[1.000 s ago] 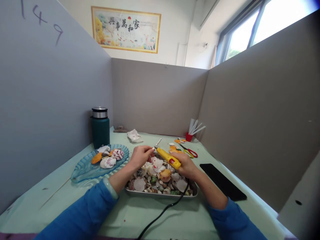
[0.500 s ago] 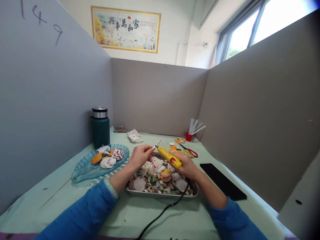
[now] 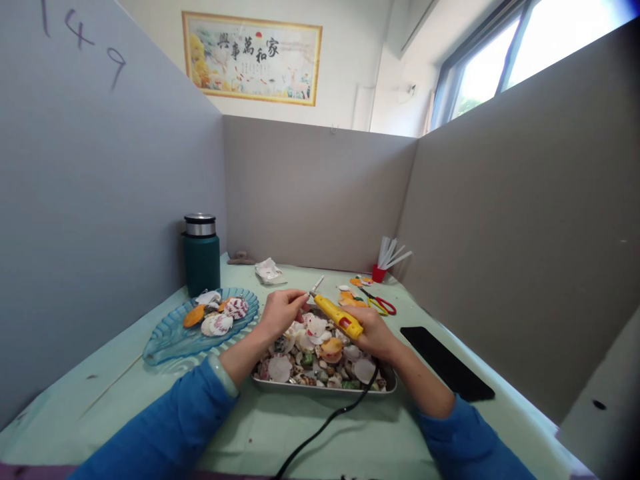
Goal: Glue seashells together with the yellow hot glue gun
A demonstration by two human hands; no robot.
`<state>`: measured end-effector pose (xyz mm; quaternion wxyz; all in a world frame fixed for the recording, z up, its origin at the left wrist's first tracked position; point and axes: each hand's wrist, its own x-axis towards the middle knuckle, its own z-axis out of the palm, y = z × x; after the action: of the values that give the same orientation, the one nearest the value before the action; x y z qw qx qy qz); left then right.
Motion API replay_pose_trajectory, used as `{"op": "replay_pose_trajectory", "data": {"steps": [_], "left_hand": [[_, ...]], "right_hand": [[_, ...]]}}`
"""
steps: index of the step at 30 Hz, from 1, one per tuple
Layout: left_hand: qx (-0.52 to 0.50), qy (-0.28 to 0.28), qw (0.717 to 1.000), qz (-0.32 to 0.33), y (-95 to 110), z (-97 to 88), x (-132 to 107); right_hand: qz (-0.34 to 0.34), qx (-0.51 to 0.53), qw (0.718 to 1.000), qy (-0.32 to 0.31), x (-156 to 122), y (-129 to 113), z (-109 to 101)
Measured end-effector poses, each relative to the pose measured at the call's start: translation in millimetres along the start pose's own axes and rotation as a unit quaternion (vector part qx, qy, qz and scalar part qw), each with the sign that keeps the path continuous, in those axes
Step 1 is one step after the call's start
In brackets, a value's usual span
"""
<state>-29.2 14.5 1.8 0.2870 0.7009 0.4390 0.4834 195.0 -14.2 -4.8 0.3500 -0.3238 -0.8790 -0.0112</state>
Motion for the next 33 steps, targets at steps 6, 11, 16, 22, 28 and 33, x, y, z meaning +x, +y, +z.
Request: {"op": "replay_pose_trajectory", "data": {"steps": [6,11,16,22,28,33], "left_hand": [[-0.016,0.008,1.000,0.007,-3.4,0.0,1.5],[-0.054,0.007,0.998,-0.018,-5.6,1.0,4.2],[-0.114,-0.013,0.993,-0.033,-5.9,1.7,4.0],[-0.141,-0.048,0.987,-0.051,-1.1,0.3,1.6],[-0.191,-0.046,0.977,-0.087,4.1,-0.1,0.8],[-0.195,-0.040,0.977,-0.078,0.4,0.1,1.9]], "right_hand": [[0.001,-0.003,1.000,-0.004,-1.0,0.7,1.3],[0.003,-0.007,1.000,0.013,-1.2,2.1,1.2],[-0.006,-0.007,1.000,0.000,-0.8,1.0,0.7],[-0.011,-0.015,1.000,0.001,-1.4,1.2,2.0],[0.009,-0.032,0.999,0.024,-0.8,-0.3,1.2],[0.001,-0.027,0.999,0.022,-1.5,1.1,2.0]]}}
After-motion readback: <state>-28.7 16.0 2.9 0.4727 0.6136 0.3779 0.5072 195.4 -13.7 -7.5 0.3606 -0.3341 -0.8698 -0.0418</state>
